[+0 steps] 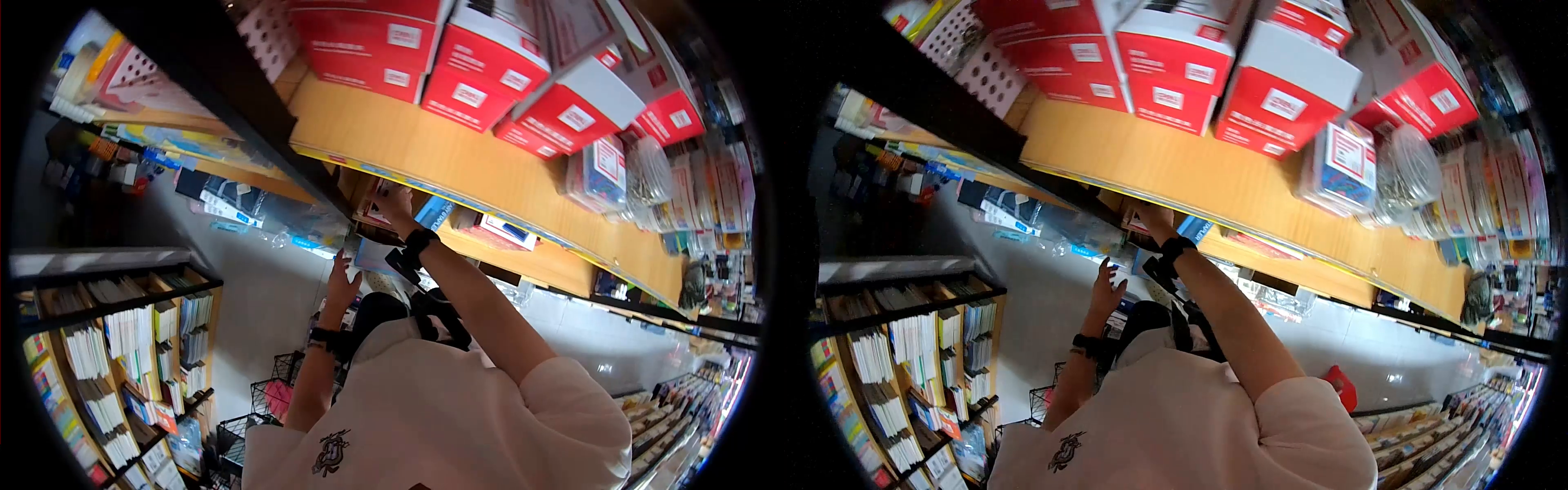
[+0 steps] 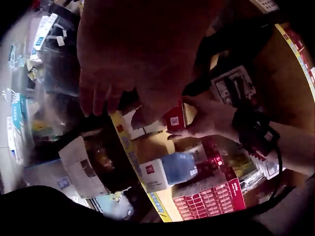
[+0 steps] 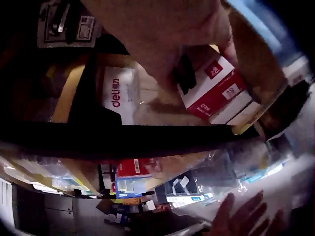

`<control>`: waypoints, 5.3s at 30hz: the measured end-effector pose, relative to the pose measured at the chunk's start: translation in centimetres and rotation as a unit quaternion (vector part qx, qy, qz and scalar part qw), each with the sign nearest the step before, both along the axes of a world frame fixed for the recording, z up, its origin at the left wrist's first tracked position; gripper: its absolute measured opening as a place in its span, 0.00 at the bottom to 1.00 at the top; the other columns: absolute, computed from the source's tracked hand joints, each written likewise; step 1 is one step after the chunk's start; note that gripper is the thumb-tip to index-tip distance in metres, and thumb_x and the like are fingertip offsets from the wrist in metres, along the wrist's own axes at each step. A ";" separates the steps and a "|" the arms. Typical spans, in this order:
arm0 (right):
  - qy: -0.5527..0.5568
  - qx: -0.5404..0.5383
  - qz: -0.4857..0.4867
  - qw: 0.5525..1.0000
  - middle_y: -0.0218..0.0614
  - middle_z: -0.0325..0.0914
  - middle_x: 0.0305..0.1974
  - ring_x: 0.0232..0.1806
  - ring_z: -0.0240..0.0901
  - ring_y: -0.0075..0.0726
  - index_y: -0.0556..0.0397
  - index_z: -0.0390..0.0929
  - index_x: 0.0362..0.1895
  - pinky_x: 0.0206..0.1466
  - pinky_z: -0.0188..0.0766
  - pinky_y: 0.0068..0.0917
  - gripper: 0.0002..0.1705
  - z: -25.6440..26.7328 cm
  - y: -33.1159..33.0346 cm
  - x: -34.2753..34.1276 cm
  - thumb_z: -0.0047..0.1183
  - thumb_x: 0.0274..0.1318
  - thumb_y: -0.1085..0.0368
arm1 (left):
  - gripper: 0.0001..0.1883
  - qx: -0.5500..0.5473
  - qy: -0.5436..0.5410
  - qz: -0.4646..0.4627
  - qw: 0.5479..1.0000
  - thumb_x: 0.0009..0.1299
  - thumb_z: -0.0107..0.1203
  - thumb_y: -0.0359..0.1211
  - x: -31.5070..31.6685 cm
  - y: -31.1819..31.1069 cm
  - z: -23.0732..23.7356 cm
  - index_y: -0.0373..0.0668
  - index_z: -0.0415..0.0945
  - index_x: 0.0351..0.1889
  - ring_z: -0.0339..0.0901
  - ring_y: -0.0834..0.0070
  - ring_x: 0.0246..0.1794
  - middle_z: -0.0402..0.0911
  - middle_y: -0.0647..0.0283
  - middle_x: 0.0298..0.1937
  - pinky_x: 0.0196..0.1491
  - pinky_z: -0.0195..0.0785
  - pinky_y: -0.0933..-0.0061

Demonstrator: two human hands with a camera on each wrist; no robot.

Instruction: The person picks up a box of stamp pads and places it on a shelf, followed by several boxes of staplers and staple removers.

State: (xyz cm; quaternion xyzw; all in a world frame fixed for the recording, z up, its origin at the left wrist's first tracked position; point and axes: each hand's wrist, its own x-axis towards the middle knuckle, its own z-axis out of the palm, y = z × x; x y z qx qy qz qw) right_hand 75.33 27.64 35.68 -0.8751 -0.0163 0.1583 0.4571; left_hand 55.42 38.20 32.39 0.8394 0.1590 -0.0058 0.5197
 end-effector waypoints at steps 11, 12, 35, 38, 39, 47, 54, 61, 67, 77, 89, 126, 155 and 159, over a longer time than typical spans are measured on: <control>0.179 0.114 0.014 0.977 0.45 0.70 0.32 0.32 0.70 0.41 0.71 0.50 0.46 0.35 0.67 0.35 0.30 -2.3 1.6 1.0 0.49 0.49 0.61 | 0.25 -0.001 0.125 -0.015 0.992 0.57 0.53 0.32 -2.9 3.7 -0.5 0.40 0.59 0.52 0.73 0.62 0.37 0.73 0.55 0.42 0.35 0.68 0.64; 0.107 0.079 0.124 0.983 0.42 0.70 0.32 0.32 0.70 0.38 0.70 0.51 0.46 0.34 0.67 0.33 0.28 -2.8 1.0 1.2 0.48 0.50 0.61 | 0.24 0.003 0.136 -0.020 0.990 0.57 0.52 0.32 -2.2 3.6 -0.1 0.40 0.60 0.52 0.73 0.62 0.38 0.74 0.56 0.41 0.35 0.67 0.64; 0.049 0.125 -0.094 0.987 0.51 0.68 0.40 0.43 0.67 0.41 0.67 0.50 0.51 0.42 0.66 0.31 0.47 -6.2 -10.0 -7.8 0.62 0.34 0.52 | 0.40 0.274 -0.143 -0.078 0.948 0.51 0.55 0.35 13.5 -2.8 4.4 0.37 0.45 0.60 0.60 0.48 0.50 0.61 0.45 0.52 0.50 0.58 0.59; 0.030 0.001 -0.103 0.994 0.52 0.65 0.44 0.47 0.64 0.45 0.66 0.50 0.50 0.45 0.64 0.33 0.46 -4.0 -9.8 -8.0 0.62 0.34 0.52 | 0.44 0.259 -0.095 -0.072 0.959 0.50 0.56 0.35 14.4 -2.5 2.1 0.37 0.41 0.62 0.61 0.49 0.51 0.59 0.44 0.54 0.49 0.61 0.60; 0.030 0.011 -0.101 0.994 0.52 0.64 0.45 0.48 0.63 0.47 0.67 0.50 0.50 0.45 0.63 0.33 0.46 -4.4 -10.2 -7.7 0.62 0.34 0.52 | 0.45 0.236 -0.054 -0.070 0.968 0.49 0.56 0.35 14.5 -2.4 2.1 0.37 0.40 0.62 0.62 0.50 0.51 0.60 0.44 0.55 0.48 0.62 0.61; 0.321 0.171 -0.187 0.913 0.38 0.62 0.50 0.51 0.59 0.43 0.49 0.53 0.52 0.42 0.61 0.53 0.46 -5.6 -9.9 -4.5 0.60 0.31 0.41 | 0.42 -0.042 -0.186 0.026 0.981 0.50 0.60 0.29 12.7 -2.5 3.0 0.37 0.45 0.60 0.66 0.64 0.49 0.60 0.49 0.54 0.48 0.63 0.66; 0.123 -0.037 -0.271 0.954 0.49 0.55 0.54 0.55 0.54 0.47 0.60 0.40 0.58 0.53 0.57 0.40 0.60 -9.3 -8.1 -3.8 0.63 0.27 0.44 | 0.43 -0.170 -0.164 -0.032 0.971 0.53 0.59 0.28 8.3 -4.1 4.4 0.41 0.40 0.61 0.63 0.66 0.51 0.60 0.53 0.53 0.48 0.62 0.69; 0.015 -0.114 -0.283 0.952 0.63 0.29 0.59 0.62 0.32 0.61 0.64 0.21 0.59 0.62 0.42 0.43 0.77 -3.0 -5.0 -3.8 0.69 0.13 0.51 | 0.44 -0.124 -0.133 0.063 0.981 0.47 0.62 0.32 2.4 -3.2 1.4 0.37 0.45 0.60 0.69 0.59 0.46 0.66 0.48 0.49 0.44 0.65 0.67; 0.047 -0.193 -0.307 0.931 0.63 0.39 0.55 0.51 0.55 0.63 0.60 0.25 0.59 0.51 0.60 0.44 0.64 -5.4 -5.2 -2.8 0.60 0.25 0.56 | 0.42 -0.097 -0.034 0.046 0.994 0.48 0.60 0.36 -0.2 -1.6 1.9 0.39 0.47 0.59 0.69 0.52 0.46 0.65 0.44 0.50 0.45 0.65 0.62; 0.120 -0.211 -0.253 0.937 0.62 0.45 0.53 0.53 0.51 0.64 0.59 0.24 0.60 0.53 0.58 0.46 0.69 -3.8 -5.2 -2.1 0.62 0.22 0.48 | 0.39 -0.038 -0.058 0.047 0.996 0.49 0.58 0.35 -1.5 -2.6 3.0 0.40 0.49 0.58 0.68 0.47 0.45 0.65 0.42 0.49 0.43 0.66 0.59; 0.038 0.104 0.000 0.994 0.41 0.62 0.47 0.47 0.62 0.41 0.51 0.44 0.55 0.46 0.65 0.35 0.52 -6.3 -14.8 -5.7 0.64 0.23 0.69 | 0.40 0.001 -0.052 -0.083 0.995 0.49 0.57 0.39 2.8 -2.7 -1.0 0.41 0.49 0.58 0.67 0.48 0.44 0.64 0.43 0.51 0.43 0.65 0.60; 0.200 0.178 0.245 0.932 0.47 0.56 0.54 0.53 0.59 0.41 0.59 0.29 0.62 0.51 0.62 0.31 0.60 3.4 -15.1 -13.5 0.62 0.30 0.69 | 0.44 -0.363 0.035 0.085 0.927 0.53 0.59 0.47 -2.1 -12.4 6.0 0.32 0.45 0.57 0.63 0.67 0.52 0.62 0.50 0.52 0.50 0.60 0.68; 0.516 0.087 0.523 0.673 0.35 0.63 0.49 0.49 0.61 0.29 0.56 0.55 0.56 0.51 0.57 0.25 0.36 8.5 -17.9 -22.7 0.55 0.44 0.56 | 0.34 -0.341 -0.115 0.382 0.851 0.58 0.54 0.46 -19.9 -23.9 10.3 0.28 0.57 0.52 0.65 0.70 0.48 0.68 0.53 0.47 0.52 0.57 0.72; 0.460 0.077 0.544 0.698 0.35 0.64 0.49 0.49 0.61 0.30 0.56 0.55 0.56 0.51 0.58 0.26 0.38 8.8 -19.2 -22.2 0.57 0.42 0.57 | 0.38 -0.367 -0.039 0.357 0.858 0.52 0.58 0.49 -20.0 -24.3 10.7 0.29 0.58 0.52 0.70 0.72 0.40 0.71 0.55 0.42 0.36 0.68 0.72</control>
